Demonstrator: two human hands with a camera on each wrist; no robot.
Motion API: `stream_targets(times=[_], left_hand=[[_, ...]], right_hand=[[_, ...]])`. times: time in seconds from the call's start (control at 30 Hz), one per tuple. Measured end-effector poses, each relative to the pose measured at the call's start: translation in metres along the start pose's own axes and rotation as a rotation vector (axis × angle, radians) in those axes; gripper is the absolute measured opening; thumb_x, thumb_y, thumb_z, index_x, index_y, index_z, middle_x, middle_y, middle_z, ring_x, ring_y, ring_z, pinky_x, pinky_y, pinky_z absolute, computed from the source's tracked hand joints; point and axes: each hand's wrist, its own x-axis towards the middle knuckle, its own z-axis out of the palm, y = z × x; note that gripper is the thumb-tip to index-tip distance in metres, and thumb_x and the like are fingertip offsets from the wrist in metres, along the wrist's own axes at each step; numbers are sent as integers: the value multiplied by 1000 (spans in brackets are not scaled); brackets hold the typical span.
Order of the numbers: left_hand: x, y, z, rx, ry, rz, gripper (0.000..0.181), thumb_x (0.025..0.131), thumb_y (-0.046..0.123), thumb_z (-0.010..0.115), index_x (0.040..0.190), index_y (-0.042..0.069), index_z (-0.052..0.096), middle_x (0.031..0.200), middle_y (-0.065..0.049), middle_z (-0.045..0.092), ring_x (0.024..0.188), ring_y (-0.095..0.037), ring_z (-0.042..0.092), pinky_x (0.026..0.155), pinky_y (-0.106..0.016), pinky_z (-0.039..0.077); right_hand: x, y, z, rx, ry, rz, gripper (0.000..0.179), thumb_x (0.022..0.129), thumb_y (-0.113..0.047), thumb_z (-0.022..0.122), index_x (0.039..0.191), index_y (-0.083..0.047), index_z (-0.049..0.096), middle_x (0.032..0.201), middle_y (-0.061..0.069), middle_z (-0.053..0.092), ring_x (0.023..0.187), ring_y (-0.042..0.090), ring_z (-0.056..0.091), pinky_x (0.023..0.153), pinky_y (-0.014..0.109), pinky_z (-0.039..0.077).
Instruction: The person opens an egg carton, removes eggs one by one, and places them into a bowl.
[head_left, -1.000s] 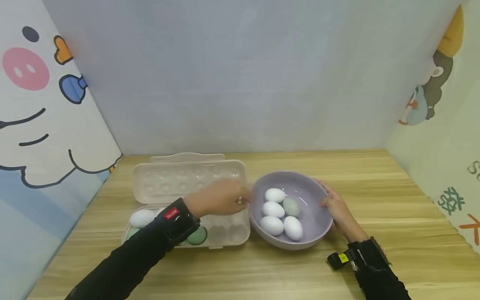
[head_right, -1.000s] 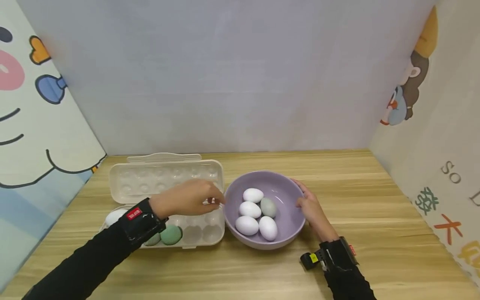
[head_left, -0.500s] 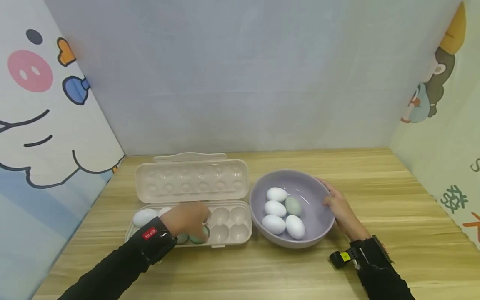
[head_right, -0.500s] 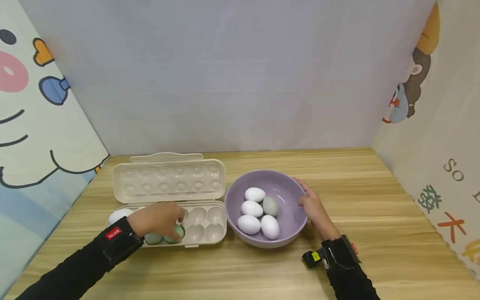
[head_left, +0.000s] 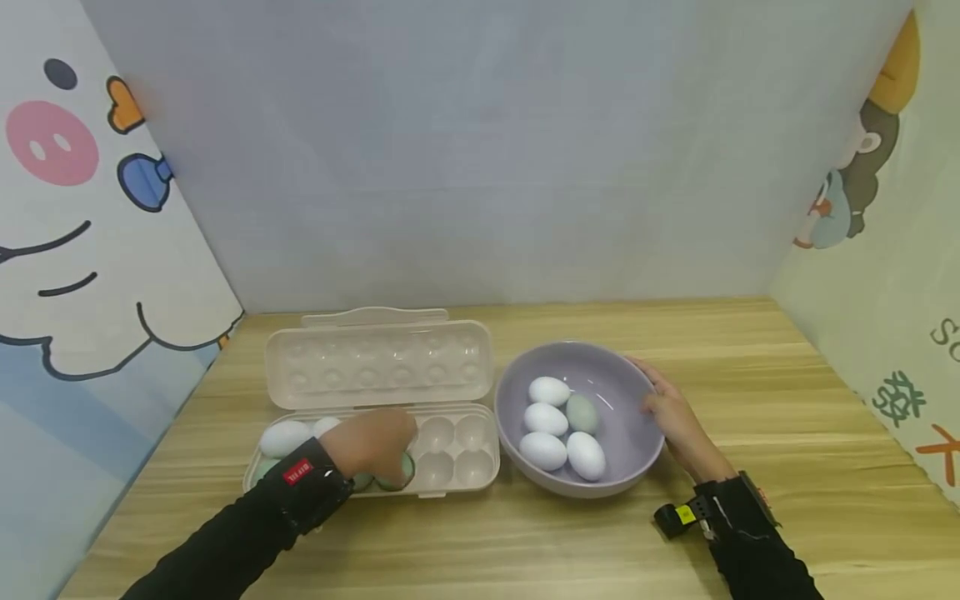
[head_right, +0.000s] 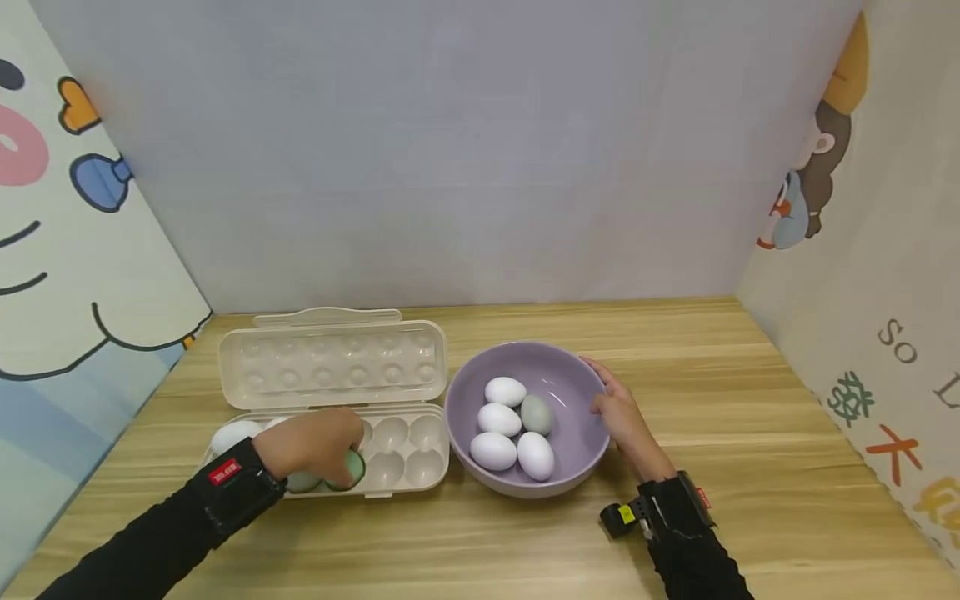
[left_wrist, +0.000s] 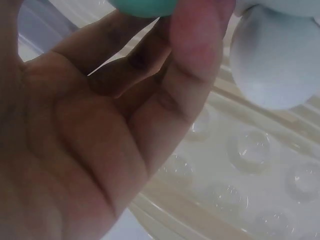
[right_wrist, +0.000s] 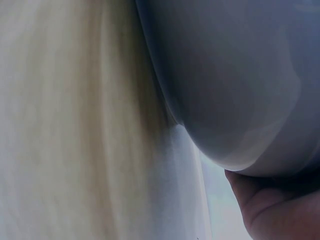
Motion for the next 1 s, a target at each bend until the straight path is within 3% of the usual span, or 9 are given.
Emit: stream_targets(times=[0.13,0.4,0.57,0.73,1.0], left_hand=[[-2,-3,-8,-24,26,36,22,54,13,68,64,12,48,62,4,43,57,-14,39,51,-30,35],[-2,-2,-31,-40,146,221,21,56,8,68,63,15,49,62,5,44,58,-12,38,50,-26,36],[8,6,-38,-21,258,349,21,55,10,66,68,15,50,65,6,44,59,-11,40,51,-25,38],[18,19,-44,-20,335,413,26,57,14,68,78,14,53,74,7,46,65,-11,44,57,-24,41],[45,46,-50,-54,353,488,28,62,16,70,86,14,56,81,6,50,73,-11,46,65,-24,42]], right_hand=[[0,1,-1,3,-3,-4,71,70,9,33,139,-9,25,143,16,22,119,35,32,82,30,40],[0,2,-4,5,2,-4,71,70,10,33,138,-9,27,144,15,22,120,34,30,84,33,37],[-1,0,-4,3,8,7,70,71,9,33,138,-9,26,144,16,22,121,34,30,86,35,37],[-1,-2,-4,5,3,8,70,71,9,33,139,-9,26,144,16,21,121,35,29,90,41,35],[0,0,1,26,6,-2,70,70,9,34,138,-7,27,143,17,23,120,36,31,84,36,40]])
